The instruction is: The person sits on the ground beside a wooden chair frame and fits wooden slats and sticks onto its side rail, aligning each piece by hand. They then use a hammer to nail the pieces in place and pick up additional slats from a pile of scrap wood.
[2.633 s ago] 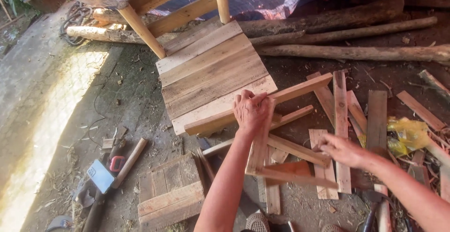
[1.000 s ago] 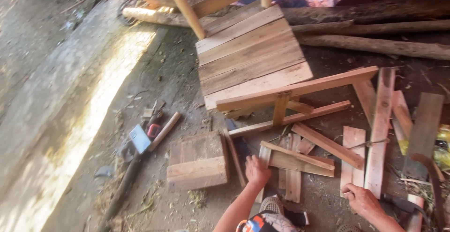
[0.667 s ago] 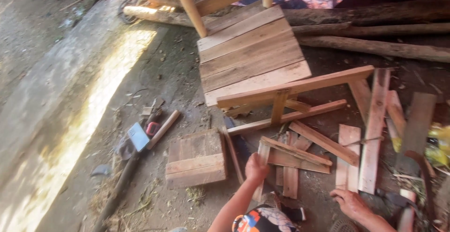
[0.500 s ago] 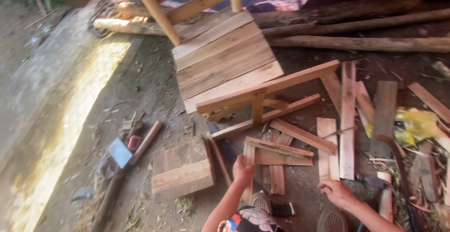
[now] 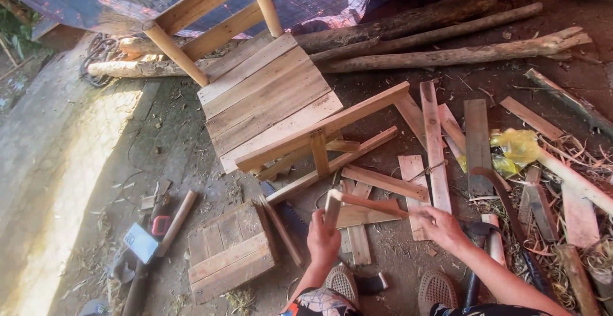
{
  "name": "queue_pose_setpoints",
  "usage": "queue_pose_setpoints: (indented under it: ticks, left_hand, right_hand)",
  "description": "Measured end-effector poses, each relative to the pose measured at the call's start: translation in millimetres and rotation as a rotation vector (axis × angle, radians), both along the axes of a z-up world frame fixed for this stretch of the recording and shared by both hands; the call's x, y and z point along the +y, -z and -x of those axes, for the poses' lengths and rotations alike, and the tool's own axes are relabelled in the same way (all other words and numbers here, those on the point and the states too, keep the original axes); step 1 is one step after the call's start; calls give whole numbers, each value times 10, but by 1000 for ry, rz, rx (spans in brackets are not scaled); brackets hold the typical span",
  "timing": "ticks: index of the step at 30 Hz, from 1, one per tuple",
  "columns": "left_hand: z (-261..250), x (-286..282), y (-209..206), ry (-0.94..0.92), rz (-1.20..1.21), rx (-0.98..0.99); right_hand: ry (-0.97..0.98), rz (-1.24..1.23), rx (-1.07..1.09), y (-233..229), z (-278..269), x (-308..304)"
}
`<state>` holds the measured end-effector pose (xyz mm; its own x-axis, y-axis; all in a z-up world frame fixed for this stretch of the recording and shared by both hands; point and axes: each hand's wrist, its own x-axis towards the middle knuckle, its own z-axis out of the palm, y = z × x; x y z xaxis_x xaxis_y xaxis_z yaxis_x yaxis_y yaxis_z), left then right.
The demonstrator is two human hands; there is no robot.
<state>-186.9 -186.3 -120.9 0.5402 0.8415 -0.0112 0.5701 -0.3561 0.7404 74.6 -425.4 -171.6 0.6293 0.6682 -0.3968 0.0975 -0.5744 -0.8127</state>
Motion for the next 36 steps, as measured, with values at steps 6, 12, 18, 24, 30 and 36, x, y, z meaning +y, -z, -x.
queue_pose_setpoints:
  ticks: [6, 12, 18, 24, 30, 36]
  left_hand:
    - [-191, -97, -644, 300, -318, -83]
    - [-233, -179, -1102, 472, -390, -230]
    - [-376, -183, -1170, 581, -385, -228]
    - [-672, -47, -1457, 764, -443, -201]
    - [-985, 16, -2356, 636, -46, 145]
    - [-1061, -271, -2991, 298, 1010, -178]
  right_hand:
    - [-197, -270, 411, -1043, 151, 506]
    - [-455, -254, -256, -692, 346, 567]
    - [-491, -256, -351, -454, 420, 344]
    - [-427, -171, -258, -1440, 454, 229]
    - [-255, -561, -651, -1975, 270, 252]
    - [-285, -569, -991, -2374, 48, 365]
